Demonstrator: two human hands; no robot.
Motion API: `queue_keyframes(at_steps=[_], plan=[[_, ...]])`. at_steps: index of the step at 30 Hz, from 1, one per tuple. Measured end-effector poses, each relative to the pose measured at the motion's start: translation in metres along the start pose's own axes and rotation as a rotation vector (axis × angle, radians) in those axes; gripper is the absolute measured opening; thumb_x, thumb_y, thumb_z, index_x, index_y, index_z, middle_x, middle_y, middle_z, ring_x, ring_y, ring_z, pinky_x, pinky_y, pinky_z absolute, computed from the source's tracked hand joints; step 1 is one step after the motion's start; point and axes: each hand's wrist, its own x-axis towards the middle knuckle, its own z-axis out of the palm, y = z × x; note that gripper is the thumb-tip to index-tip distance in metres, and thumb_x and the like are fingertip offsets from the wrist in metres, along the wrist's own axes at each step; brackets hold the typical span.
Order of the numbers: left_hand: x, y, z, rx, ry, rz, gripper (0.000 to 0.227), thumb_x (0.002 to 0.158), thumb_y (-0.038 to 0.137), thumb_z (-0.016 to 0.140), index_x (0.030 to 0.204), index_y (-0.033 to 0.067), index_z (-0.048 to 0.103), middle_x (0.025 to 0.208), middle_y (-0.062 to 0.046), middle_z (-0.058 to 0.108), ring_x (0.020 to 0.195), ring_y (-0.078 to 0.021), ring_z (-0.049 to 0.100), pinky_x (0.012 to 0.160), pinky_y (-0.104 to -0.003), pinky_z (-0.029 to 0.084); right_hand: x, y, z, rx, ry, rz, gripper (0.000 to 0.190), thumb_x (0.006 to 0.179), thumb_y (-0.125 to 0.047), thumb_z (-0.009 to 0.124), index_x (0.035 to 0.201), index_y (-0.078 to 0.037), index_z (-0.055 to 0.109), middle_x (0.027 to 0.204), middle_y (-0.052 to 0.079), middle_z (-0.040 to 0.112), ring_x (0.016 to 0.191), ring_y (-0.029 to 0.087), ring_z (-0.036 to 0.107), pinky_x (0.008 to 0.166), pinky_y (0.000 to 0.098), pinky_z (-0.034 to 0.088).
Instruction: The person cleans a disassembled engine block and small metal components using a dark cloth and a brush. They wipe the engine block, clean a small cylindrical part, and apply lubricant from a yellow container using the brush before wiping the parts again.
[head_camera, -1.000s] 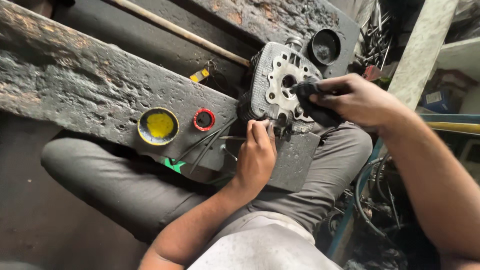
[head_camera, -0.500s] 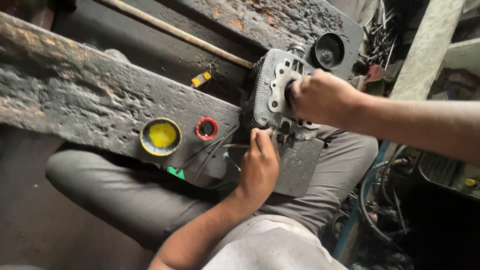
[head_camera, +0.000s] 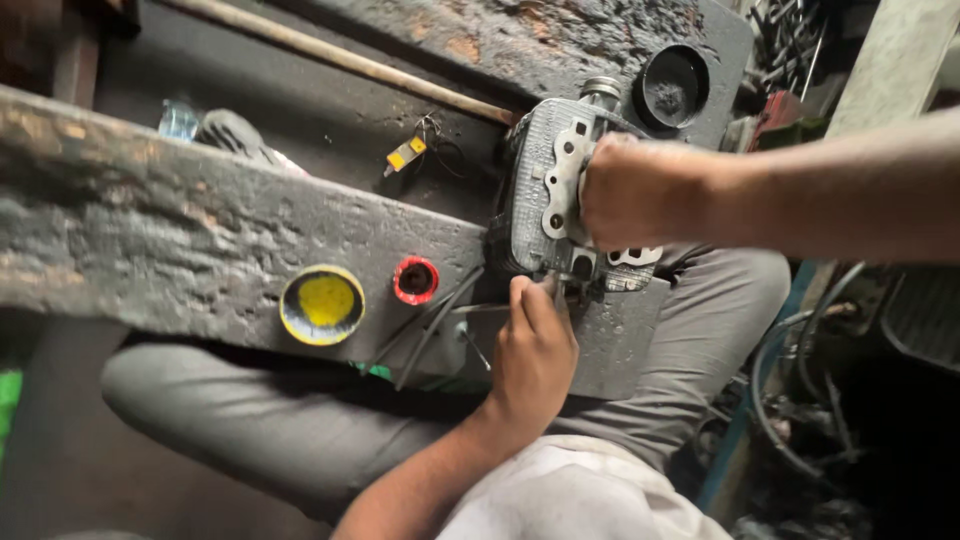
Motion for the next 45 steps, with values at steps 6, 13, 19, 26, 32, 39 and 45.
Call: queue_keyframes(at_steps=[6,13,19,26,32,39,45], plan=[[-0.002,-0.005,-0.004,0.006,-0.013,0.084,0.015,0.102,0.001,0.060,0.106,-0.0093,0.050,0.106,-0.029,0.062,0.080,-0.0430,0.071,0.061,-0.043,0.059,0.002,0.014,0.027,1.363,0.314,0.578,0.022,0.088,-0.016,0.065,0.104,-0.013,0.080,0.093,0.016,0.076,0.086,0.034,0.071,0.076,0.0445,0.056],[-0.008,-0.005,-0.003,-0.003,-0.019,0.063,0.017,0.099,0.000,0.063,0.100,-0.0065,0.047,0.104,-0.027,0.061,0.079,-0.0428,0.071,0.062,-0.044,0.059,0.013,0.018,0.025,1.050,0.267,0.457,0.020,0.085,-0.015,0.066,0.101,-0.014,0.077,0.089,0.011,0.076,0.083,0.025,0.072,0.071,0.0391,0.056],[-0.010,-0.010,-0.002,0.020,-0.043,0.028,0.016,0.095,-0.003,0.062,0.103,-0.0059,0.048,0.103,-0.027,0.061,0.080,-0.0435,0.070,0.062,-0.046,0.057,0.017,0.000,0.022,0.802,0.429,0.514,0.012,0.083,-0.015,0.070,0.087,-0.004,0.074,0.076,0.016,0.070,0.069,0.026,0.069,0.060,0.0391,0.053],[0.003,-0.004,-0.003,-0.017,0.018,-0.004,0.020,0.098,0.002,0.062,0.109,-0.0087,0.049,0.099,-0.029,0.062,0.083,-0.0493,0.067,0.064,-0.051,0.054,0.030,-0.032,0.060,2.412,0.875,0.834,0.020,0.090,-0.013,0.063,0.089,0.005,0.073,0.070,0.016,0.067,0.056,0.023,0.062,0.049,0.0385,0.048],[-0.007,0.017,-0.034,0.013,0.099,0.135,0.037,0.100,0.015,0.068,0.122,-0.0071,0.049,0.112,-0.027,0.055,0.103,-0.0397,0.061,0.083,-0.047,0.055,-0.004,-0.167,0.084,2.782,1.222,0.508,0.040,0.086,-0.024,0.072,0.118,0.000,0.071,0.101,0.005,0.075,0.090,0.012,0.070,0.082,0.0286,0.056],[0.000,0.034,-0.053,-0.574,-0.533,0.250,0.051,0.099,0.013,0.073,0.143,-0.0004,0.049,0.132,-0.019,0.061,0.123,-0.0276,0.064,0.105,-0.036,0.052,-0.018,-0.244,0.072,2.757,1.632,-0.305,0.033,0.092,-0.012,0.078,0.116,0.008,0.068,0.123,0.004,0.062,0.111,0.013,0.063,0.094,0.0287,0.051],[0.007,0.034,-0.049,-0.566,-0.883,0.024,0.050,0.086,0.016,0.081,0.132,0.0070,0.063,0.110,-0.009,0.074,0.098,-0.0156,0.071,0.090,-0.028,0.056,-0.009,-0.257,0.084,2.928,1.771,0.176,0.023,0.090,-0.002,0.076,0.111,0.002,0.065,0.112,0.004,0.066,0.092,0.012,0.066,0.079,0.0258,0.054]])
